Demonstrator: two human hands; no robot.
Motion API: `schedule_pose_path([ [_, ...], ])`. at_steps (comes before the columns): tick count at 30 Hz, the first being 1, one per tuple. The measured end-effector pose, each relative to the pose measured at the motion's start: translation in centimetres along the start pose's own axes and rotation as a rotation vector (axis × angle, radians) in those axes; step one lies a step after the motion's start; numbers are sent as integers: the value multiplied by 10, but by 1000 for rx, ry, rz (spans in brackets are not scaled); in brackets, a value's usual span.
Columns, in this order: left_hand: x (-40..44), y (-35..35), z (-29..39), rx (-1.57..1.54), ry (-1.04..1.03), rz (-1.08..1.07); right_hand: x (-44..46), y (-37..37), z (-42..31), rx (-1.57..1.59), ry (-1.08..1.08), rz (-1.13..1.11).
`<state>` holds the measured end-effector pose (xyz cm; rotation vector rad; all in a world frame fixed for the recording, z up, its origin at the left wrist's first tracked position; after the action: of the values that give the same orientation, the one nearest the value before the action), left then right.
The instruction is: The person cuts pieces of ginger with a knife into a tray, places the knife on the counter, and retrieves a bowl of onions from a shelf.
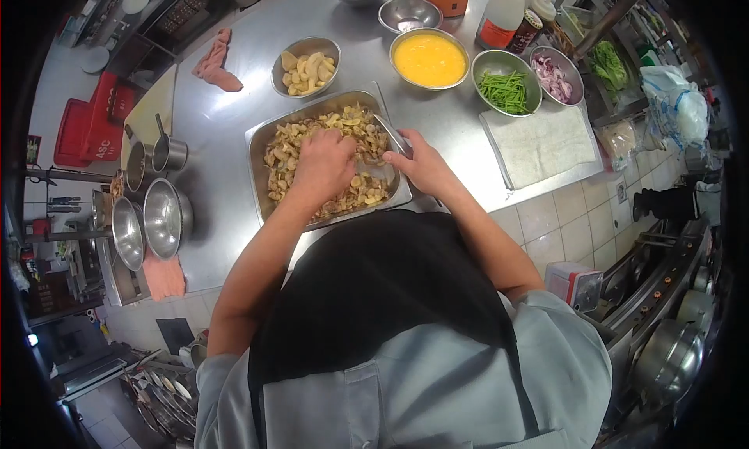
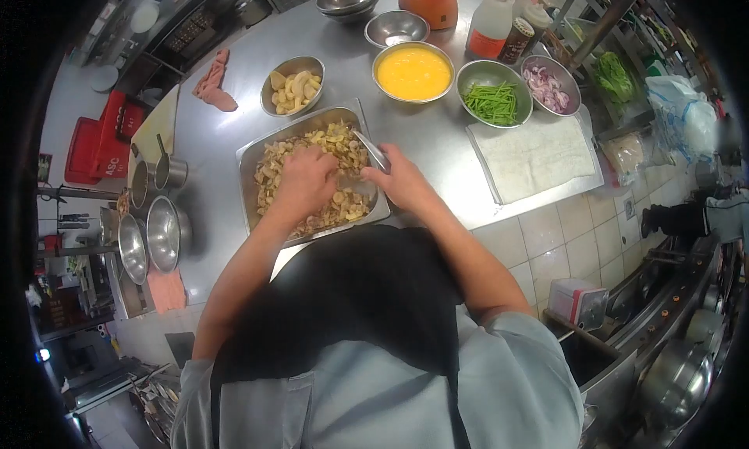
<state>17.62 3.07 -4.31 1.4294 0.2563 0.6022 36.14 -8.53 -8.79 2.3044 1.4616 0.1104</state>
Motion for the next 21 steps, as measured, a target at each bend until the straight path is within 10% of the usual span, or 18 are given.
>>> schedule_pose_path([
  [2, 4, 6, 0, -90, -51, 220, 2, -5, 7, 23, -6, 28],
  [9, -14, 3, 16, -144, -133, -225, -3, -2, 2, 18, -15, 19],
  [12, -42, 30, 27, -101, -201, -13, -3, -5, 5, 45, -38, 7],
  [21, -94, 51, -26, -145, 254, 3, -8, -3, -4, 16, -61, 16],
])
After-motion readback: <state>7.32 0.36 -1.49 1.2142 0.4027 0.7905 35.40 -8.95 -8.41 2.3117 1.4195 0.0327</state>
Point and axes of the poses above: each hand's wrist, its own x-axis towards the middle knuckle, its own y-axis out of the back of the hand, z = x × y, the point moved 3 cm from there along x, towards the middle knuckle, and after that the axes turned 10 degrees about z, right-handed, at the moved point
